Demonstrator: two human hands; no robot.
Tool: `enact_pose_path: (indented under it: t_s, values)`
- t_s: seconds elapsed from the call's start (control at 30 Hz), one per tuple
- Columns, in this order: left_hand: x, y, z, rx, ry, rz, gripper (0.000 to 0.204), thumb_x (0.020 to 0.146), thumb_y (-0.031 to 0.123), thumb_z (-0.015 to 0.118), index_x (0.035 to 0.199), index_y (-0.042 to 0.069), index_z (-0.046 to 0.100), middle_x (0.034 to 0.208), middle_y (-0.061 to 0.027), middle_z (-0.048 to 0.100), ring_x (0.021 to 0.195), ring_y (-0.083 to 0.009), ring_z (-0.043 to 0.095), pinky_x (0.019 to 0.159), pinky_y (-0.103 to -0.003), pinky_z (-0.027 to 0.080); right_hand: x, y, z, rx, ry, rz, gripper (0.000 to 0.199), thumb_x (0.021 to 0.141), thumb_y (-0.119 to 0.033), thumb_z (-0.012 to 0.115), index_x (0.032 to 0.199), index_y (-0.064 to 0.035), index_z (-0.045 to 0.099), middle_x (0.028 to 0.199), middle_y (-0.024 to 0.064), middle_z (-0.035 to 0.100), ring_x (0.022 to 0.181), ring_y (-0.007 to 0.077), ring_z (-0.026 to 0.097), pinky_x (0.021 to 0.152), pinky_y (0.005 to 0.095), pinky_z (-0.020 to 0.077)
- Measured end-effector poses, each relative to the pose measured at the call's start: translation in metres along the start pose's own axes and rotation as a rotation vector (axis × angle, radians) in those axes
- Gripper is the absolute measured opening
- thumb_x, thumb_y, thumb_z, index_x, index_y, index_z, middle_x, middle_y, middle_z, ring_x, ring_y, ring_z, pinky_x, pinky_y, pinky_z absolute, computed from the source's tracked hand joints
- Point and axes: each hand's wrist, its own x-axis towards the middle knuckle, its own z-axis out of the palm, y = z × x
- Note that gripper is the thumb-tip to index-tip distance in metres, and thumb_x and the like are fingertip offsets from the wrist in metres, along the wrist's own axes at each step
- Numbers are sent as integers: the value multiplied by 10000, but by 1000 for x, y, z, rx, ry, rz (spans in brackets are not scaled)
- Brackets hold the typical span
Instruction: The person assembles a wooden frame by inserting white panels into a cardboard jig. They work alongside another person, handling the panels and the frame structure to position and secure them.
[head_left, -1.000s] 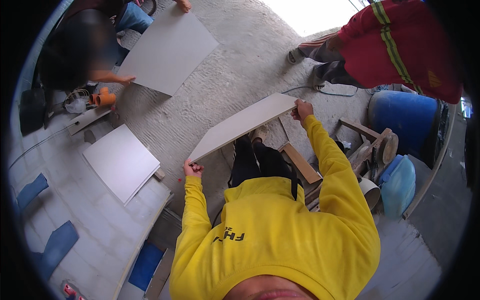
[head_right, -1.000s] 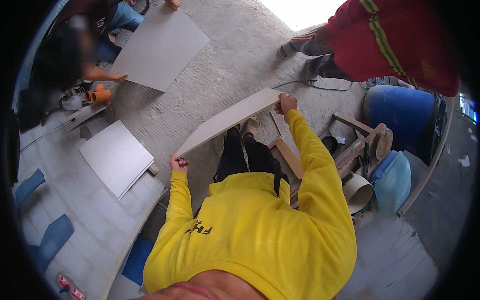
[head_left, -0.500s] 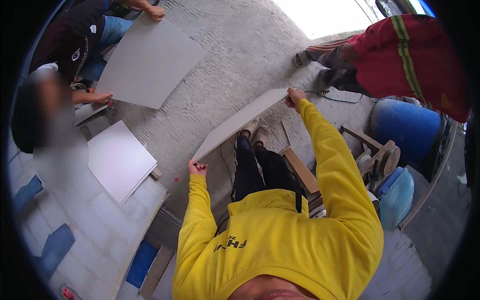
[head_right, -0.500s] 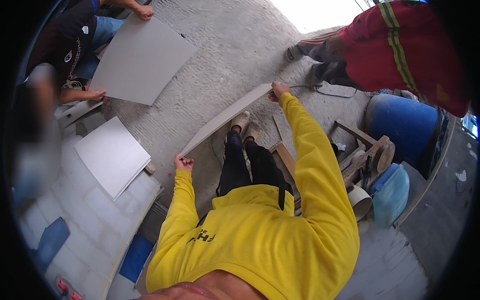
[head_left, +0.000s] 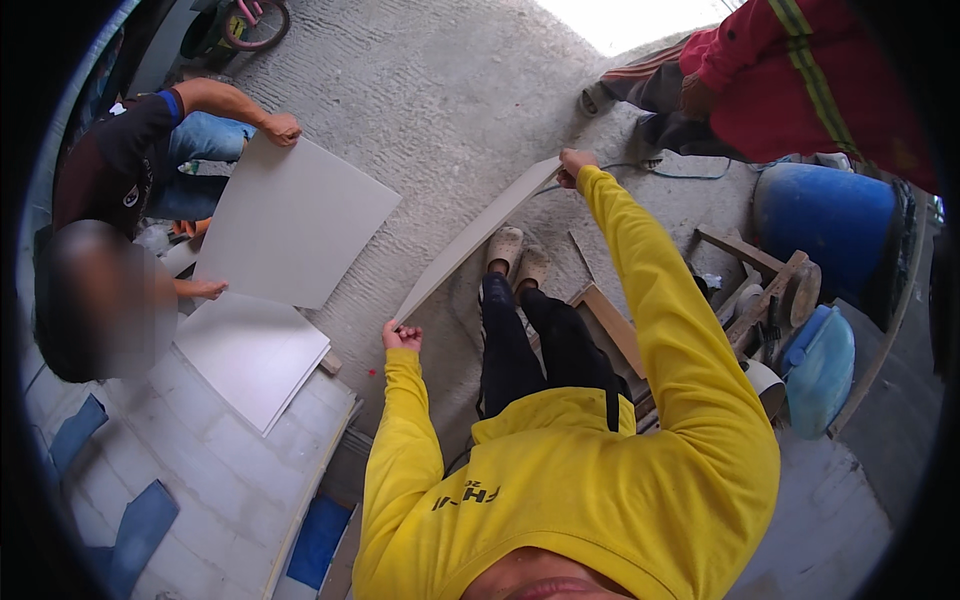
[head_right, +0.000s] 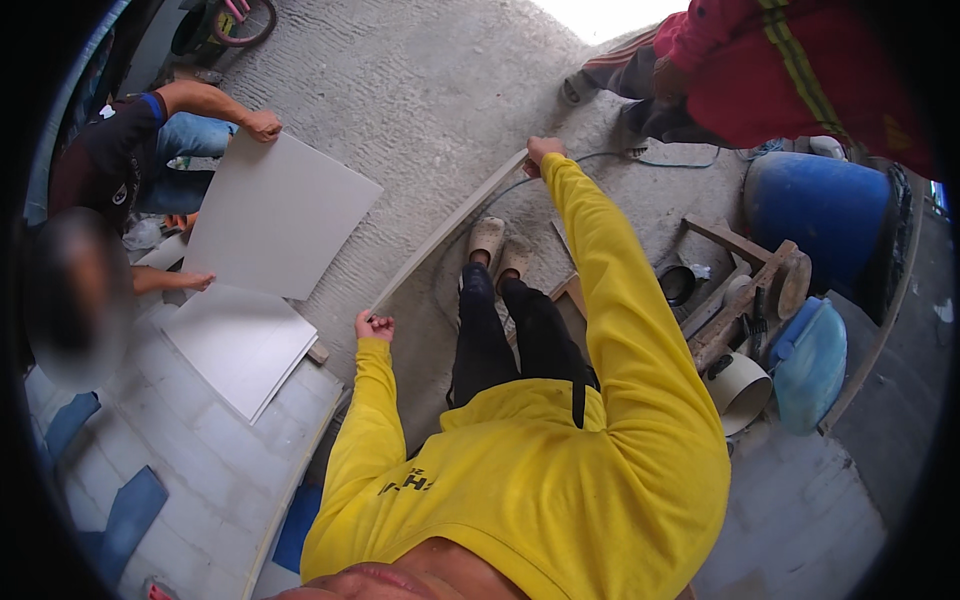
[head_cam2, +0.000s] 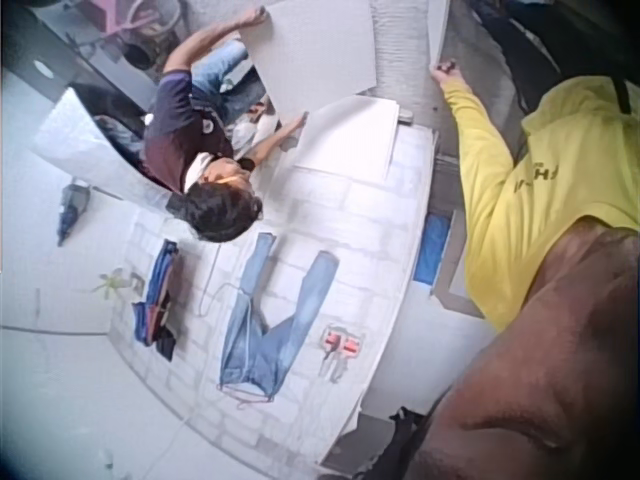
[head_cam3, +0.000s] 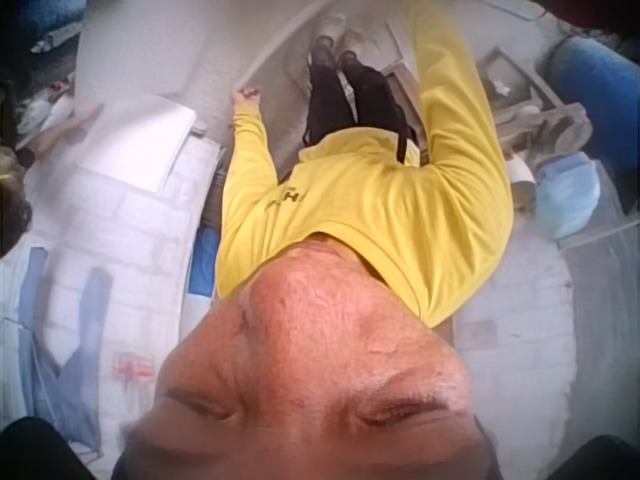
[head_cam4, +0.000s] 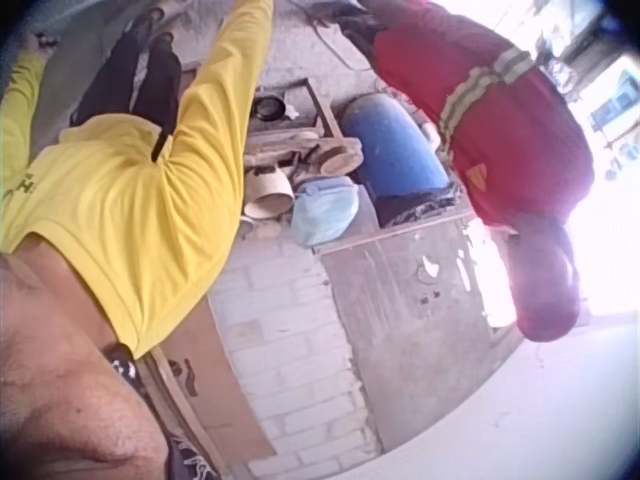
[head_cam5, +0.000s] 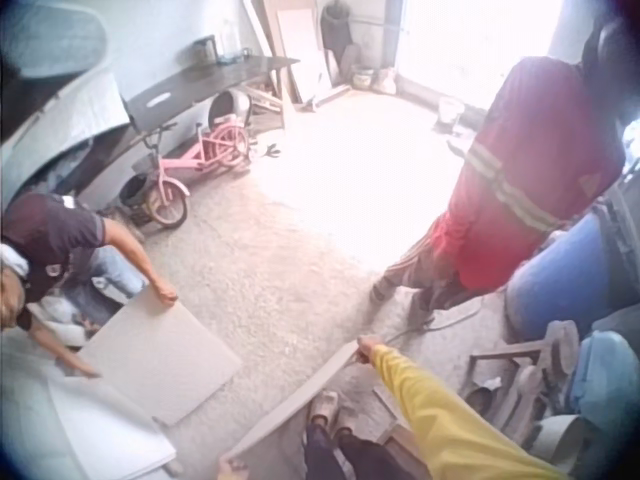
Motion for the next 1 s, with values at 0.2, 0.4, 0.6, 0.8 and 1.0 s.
enact_pose_path:
  t_s: [0.2, 0.4, 0.6, 0.8, 1.0]
  values:
    - [3, 8, 3, 9, 0, 18, 290, 726, 216, 561, 544, 128, 352, 423, 15, 334, 427, -159, 383, 555, -360, 443, 3, -10, 11, -1, -23, -14, 218, 788, -149, 483, 742, 53, 549, 609, 126, 566, 457, 203, 580, 398, 303, 495]
    - [7, 20, 16, 90, -16, 51, 288, 726, 255, 562, 549, 142, 365, 417, 30, 327, 432, -154, 391, 577, -372, 441, 11, -20, 19, -19, -16, -85, 217, 768, -174, 504, 704, 30, 548, 584, 106, 558, 444, 192, 564, 392, 302, 476]
    - [8, 40, 32, 189, 7, 82, 274, 736, 319, 535, 562, 165, 391, 414, 47, 315, 438, -147, 402, 578, -373, 436, 12, -32, 37, -120, -34, -175, 256, 753, -218, 532, 669, 24, 541, 568, 88, 541, 428, 170, 533, 381, 290, 431]
    - [11, 62, 45, 352, -22, 80, 313, 742, 415, 492, 587, 167, 382, 427, 46, 279, 474, -146, 379, 566, -356, 389, 39, -37, 53, -153, -5, -303, 331, 731, -291, 538, 612, 18, 533, 525, 85, 525, 438, 175, 533, 398, 308, 423]
    - [3, 64, 57, 452, 53, 175, 332, 736, 433, 463, 597, 142, 387, 436, 29, 297, 487, -162, 387, 558, -363, 387, 17, -44, 56, -140, 60, -376, 407, 710, -342, 498, 742, 44, 622, 609, 182, 601, 565, 280, 616, 557, 371, 488]
